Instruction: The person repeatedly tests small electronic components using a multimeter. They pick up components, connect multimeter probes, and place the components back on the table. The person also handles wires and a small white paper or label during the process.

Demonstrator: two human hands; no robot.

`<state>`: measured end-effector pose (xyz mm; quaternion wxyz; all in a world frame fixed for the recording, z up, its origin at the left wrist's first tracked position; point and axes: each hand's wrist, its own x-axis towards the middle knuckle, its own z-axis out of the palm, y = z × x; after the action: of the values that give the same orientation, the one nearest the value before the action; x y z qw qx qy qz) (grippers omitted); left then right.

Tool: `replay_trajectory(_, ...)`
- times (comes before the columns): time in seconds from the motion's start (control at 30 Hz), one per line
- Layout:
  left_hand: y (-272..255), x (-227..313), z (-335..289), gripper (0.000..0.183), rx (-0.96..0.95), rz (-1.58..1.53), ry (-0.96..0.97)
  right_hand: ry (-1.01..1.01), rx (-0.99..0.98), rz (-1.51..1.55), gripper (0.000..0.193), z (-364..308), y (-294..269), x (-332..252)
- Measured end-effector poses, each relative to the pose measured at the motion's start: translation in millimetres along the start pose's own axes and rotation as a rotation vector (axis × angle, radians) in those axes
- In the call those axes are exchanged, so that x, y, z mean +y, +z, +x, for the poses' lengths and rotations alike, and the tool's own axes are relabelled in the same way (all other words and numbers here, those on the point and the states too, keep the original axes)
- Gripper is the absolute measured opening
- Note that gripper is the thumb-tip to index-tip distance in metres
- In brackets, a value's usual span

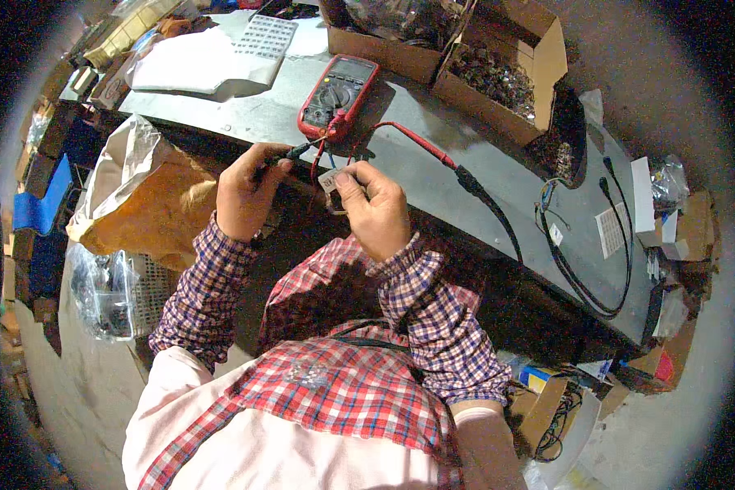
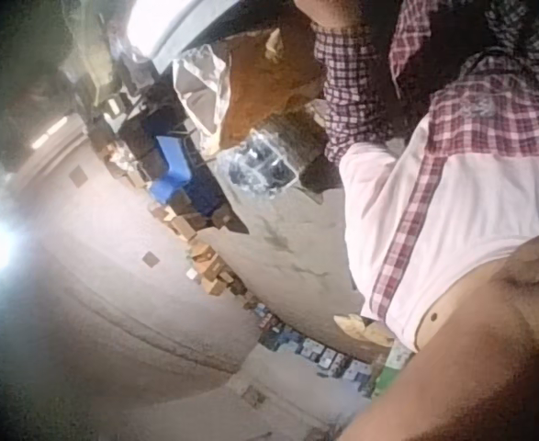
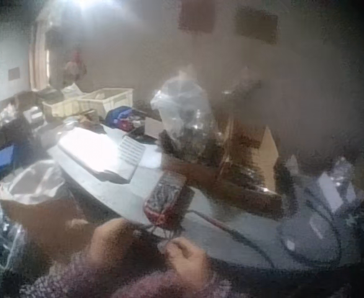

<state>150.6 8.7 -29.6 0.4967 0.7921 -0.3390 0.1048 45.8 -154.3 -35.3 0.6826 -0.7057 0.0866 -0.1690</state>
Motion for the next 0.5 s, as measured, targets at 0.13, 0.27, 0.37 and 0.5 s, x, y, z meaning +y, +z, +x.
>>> replay_trajectory(0.13,-3,9,-1,0.015,-0.019,0.042,-0.094,-0.132,0.134,-0.281,0.013,1,6,-2)
replay_trajectory(0.27,-2,12,-4,0.014,-0.004,0.063,-0.127,-0.242,0.182,-0.533,0.01,-2,11,-9)
replay_trajectory(0.37,-3,14,-6,0.014,-0.005,0.067,-0.161,-0.329,0.201,-0.609,0.011,-1,14,-2)
replay_trajectory(0.5,-2,8,-8,0.014,0.028,0.087,-0.104,-0.373,0.2,-0.662,0.008,-2,14,0)
